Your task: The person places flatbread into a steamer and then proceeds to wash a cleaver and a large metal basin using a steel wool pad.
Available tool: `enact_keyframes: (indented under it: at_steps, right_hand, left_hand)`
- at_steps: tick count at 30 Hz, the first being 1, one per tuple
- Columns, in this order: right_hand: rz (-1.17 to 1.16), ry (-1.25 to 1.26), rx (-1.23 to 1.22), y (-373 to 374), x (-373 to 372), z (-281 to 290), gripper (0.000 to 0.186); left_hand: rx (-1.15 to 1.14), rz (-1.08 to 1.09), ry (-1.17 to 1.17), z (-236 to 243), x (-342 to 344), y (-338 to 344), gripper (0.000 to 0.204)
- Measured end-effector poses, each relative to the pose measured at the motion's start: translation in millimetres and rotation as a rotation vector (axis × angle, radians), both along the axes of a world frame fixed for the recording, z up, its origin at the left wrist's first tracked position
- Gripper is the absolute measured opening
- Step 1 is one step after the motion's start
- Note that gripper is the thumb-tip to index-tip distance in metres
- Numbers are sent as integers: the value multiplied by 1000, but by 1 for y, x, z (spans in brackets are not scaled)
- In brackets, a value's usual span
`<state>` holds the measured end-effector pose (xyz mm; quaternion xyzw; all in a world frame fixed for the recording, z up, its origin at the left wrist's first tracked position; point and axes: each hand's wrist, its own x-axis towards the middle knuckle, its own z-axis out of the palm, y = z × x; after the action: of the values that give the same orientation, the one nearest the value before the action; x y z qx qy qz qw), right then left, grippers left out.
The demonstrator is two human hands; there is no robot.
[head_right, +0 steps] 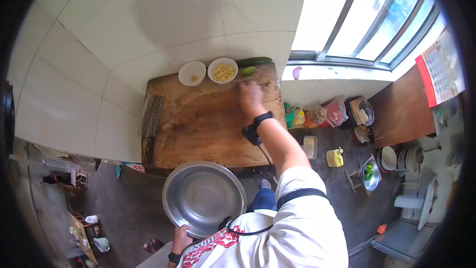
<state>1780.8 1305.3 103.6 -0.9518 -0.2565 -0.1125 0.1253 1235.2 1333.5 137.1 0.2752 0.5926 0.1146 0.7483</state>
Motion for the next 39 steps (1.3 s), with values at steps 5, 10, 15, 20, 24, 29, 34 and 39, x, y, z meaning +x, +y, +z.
enact_keyframes:
  at_steps: [5, 10, 15, 20, 24, 29, 34, 39]
  right_hand:
    - [-311, 83, 62, -77, 39, 18, 22]
    - [-434, 121, 184, -145, 19, 18, 22]
    - [28, 12, 126, -135, -66, 28, 32]
    - [-181, -1, 77, -159, -56, 38, 32]
    - [238, -10, 207, -129, -117, 49, 35]
    - [204, 11, 118, -150, -144, 33, 41]
    - [-221, 101, -75, -252, -96, 16, 34]
    - [34, 245, 162, -218, -141, 65, 32]
  left_hand:
    - [49, 46, -48, -14, -7, -4, 32]
    - [75, 107, -54, -13, 0, -8, 34]
    - [54, 76, -83, -2, 3, -6, 34]
    - [95, 35, -53, -4, 0, -1, 31]
    - [67, 34, -21, -1, 4, -2, 30]
    - [75, 44, -36, 4, 9, -1, 29]
    - [94, 16, -60, 0, 3, 1, 25]
    - [89, 43, -51, -5, 1, -1, 22]
